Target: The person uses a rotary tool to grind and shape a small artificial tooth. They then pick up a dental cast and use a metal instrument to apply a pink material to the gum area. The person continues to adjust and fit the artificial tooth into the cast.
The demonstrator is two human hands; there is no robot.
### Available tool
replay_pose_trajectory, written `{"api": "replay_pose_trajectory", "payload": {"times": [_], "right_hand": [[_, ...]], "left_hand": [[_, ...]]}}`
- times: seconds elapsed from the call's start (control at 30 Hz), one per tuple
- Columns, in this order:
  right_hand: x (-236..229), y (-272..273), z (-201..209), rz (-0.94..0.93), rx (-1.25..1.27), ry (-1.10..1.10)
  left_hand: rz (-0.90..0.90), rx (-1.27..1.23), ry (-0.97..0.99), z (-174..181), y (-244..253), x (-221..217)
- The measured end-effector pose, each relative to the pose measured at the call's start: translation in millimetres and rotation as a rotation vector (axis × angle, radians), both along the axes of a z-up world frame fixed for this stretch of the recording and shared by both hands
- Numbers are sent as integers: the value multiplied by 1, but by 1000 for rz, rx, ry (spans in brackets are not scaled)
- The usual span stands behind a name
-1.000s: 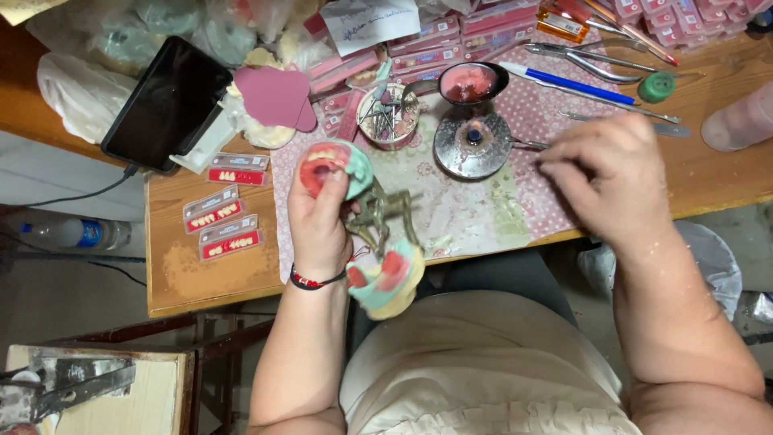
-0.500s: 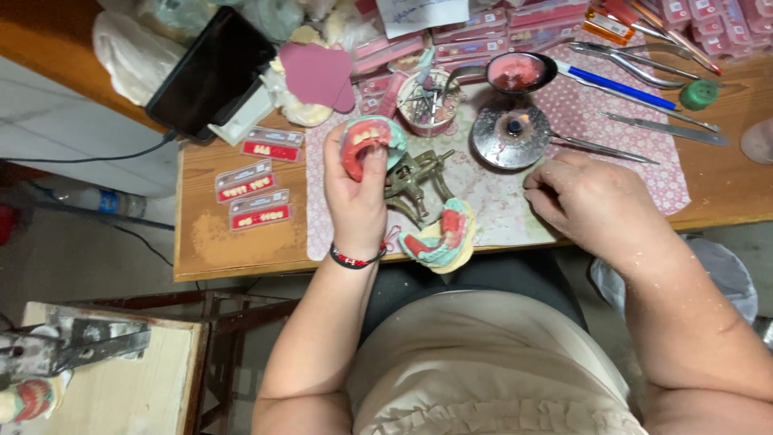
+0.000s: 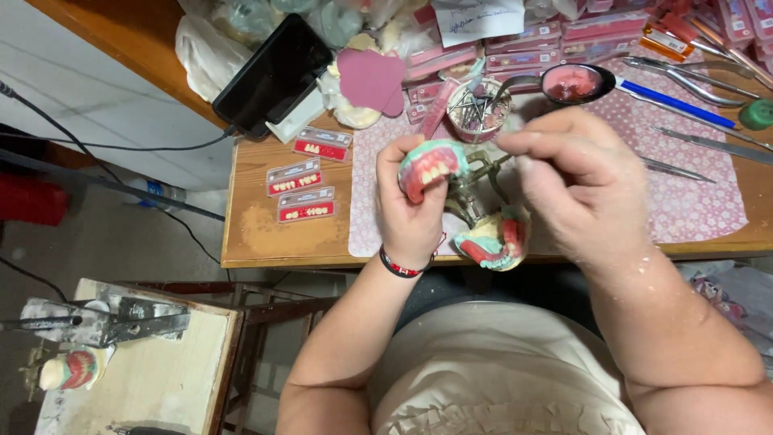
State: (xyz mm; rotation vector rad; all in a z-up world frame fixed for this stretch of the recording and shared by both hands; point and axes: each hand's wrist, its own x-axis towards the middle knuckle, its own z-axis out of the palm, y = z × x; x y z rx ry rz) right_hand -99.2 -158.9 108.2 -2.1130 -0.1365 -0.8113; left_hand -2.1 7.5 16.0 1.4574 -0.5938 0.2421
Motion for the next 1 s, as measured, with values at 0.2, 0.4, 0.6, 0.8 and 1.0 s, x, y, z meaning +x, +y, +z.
{"api": "replay_pose_trajectory", "payload": {"times": [0.2, 0.4, 0.6, 0.8, 1.0], "right_hand": [[11, 15, 3, 134, 26, -16], [11, 22, -2, 82, 50, -19], [6, 26, -1, 55, 19, -73], [3, 32, -12, 38, 99, 49], [1, 36, -14, 1, 70, 1]], "left_hand": [[-6, 36, -43, -3, 4, -3], [-11, 54, -31, -8, 5, -2], [0, 78, -33, -3, 6, -5], [28, 104, -43, -5, 5, -6], [-7, 76, -97, -8, 5, -5]]}}
